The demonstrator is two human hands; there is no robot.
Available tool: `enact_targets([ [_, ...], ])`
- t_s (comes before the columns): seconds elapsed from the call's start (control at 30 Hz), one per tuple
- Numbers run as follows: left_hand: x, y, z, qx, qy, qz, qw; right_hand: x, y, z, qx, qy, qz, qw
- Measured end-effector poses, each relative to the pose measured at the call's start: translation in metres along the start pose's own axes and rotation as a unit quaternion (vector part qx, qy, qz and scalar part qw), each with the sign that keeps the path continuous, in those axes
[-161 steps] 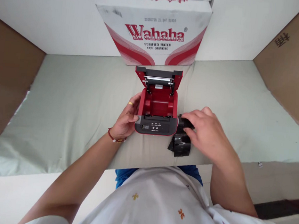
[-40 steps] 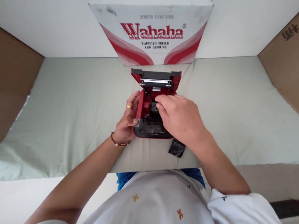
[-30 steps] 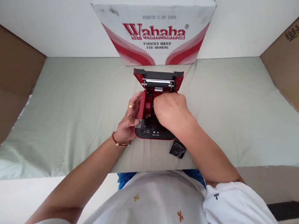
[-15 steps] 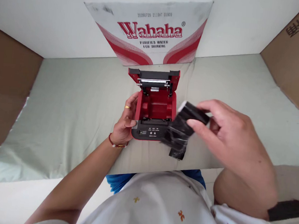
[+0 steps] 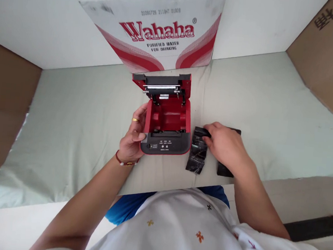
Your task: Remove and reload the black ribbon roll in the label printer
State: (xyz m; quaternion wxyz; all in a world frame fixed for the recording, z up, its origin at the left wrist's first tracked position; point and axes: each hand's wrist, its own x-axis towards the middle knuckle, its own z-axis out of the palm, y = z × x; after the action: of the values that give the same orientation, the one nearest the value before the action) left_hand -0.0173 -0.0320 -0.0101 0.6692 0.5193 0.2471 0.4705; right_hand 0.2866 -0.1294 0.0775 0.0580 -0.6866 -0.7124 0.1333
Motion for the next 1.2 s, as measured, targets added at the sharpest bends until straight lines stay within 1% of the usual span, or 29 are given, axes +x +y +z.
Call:
enact_targets([
  [0.07, -0.001, 0.001, 0.001, -0.006, 0.002, 0.000, 1.000, 0.003, -0.004, -0.005, -0.013, -0.052, 0.006, 0.999],
  [0.1, -0.001, 0.002, 0.002, -0.011, 0.003, -0.001, 1.000, 0.002, -0.003, -0.012, 0.007, -0.065, -0.013, 0.998],
  [0.17, -0.001, 0.002, 0.003, -0.020, 0.003, -0.003, 1.000, -0.008, 0.004, -0.035, 0.093, -0.087, -0.086, 0.988],
  [0.2, -0.001, 0.003, 0.003, -0.023, 0.003, -0.003, 1.000, -0.014, 0.008, -0.049, 0.147, -0.099, -0.127, 0.976],
  [0.3, -0.001, 0.003, 0.003, -0.021, 0.004, -0.002, 1.000, -0.025, 0.011, -0.092, 0.244, -0.115, -0.179, 0.946],
  [0.37, 0.000, 0.003, 0.004, -0.025, 0.004, -0.004, 1.000, -0.019, 0.000, -0.106, 0.267, -0.103, -0.192, 0.939],
  [0.43, -0.001, 0.002, 0.004, -0.035, 0.006, -0.005, 0.999, -0.001, -0.019, -0.103, 0.253, -0.069, -0.186, 0.947],
  [0.53, -0.002, 0.003, 0.006, -0.050, 0.017, -0.008, 0.999, 0.036, -0.054, -0.079, 0.157, -0.005, -0.152, 0.976],
  [0.57, -0.002, 0.004, 0.006, -0.055, 0.020, -0.009, 0.998, 0.046, -0.065, -0.070, 0.111, 0.003, -0.139, 0.984],
  [0.63, -0.002, 0.005, 0.007, -0.064, 0.021, -0.011, 0.998, 0.062, -0.083, -0.058, 0.018, -0.003, -0.098, 0.995],
  [0.73, -0.001, 0.003, 0.007, -0.066, 0.016, -0.012, 0.998, 0.070, -0.100, -0.052, -0.077, -0.024, -0.041, 0.996],
  [0.83, -0.001, -0.003, 0.006, -0.040, 0.012, 0.004, 0.999, 0.072, -0.108, -0.050, -0.107, -0.039, -0.019, 0.993],
  [0.9, -0.003, -0.005, 0.007, 0.014, 0.027, 0.043, 0.999, 0.074, -0.111, -0.048, -0.109, -0.046, -0.014, 0.993],
  [0.93, -0.006, -0.004, 0.007, 0.065, 0.042, 0.076, 0.994, 0.075, -0.111, -0.046, -0.109, -0.045, -0.012, 0.993],
  [0.97, -0.010, -0.002, 0.008, 0.130, 0.060, 0.119, 0.983, 0.076, -0.110, -0.045, -0.108, -0.041, -0.012, 0.993],
  [1.0, -0.014, 0.001, 0.010, 0.210, 0.075, 0.170, 0.960, 0.076, -0.108, -0.044, -0.105, -0.036, -0.013, 0.994],
  [1.03, -0.018, 0.005, 0.012, 0.294, 0.088, 0.224, 0.925, 0.074, -0.106, -0.043, -0.096, -0.030, -0.021, 0.995],
  [1.07, -0.023, 0.009, 0.016, 0.367, 0.092, 0.277, 0.883, 0.072, -0.103, -0.044, -0.075, -0.023, -0.038, 0.996],
  [1.13, -0.031, 0.018, 0.025, 0.466, 0.067, 0.352, 0.809, 0.064, -0.097, -0.050, 0.005, 0.006, -0.101, 0.995],
  [1.17, -0.034, 0.022, 0.030, 0.496, 0.048, 0.374, 0.782, 0.059, -0.093, -0.054, 0.056, 0.038, -0.134, 0.989],
  [1.2, -0.037, 0.024, 0.035, 0.517, 0.033, 0.380, 0.766, 0.056, -0.090, -0.059, 0.102, 0.090, -0.157, 0.978],
])
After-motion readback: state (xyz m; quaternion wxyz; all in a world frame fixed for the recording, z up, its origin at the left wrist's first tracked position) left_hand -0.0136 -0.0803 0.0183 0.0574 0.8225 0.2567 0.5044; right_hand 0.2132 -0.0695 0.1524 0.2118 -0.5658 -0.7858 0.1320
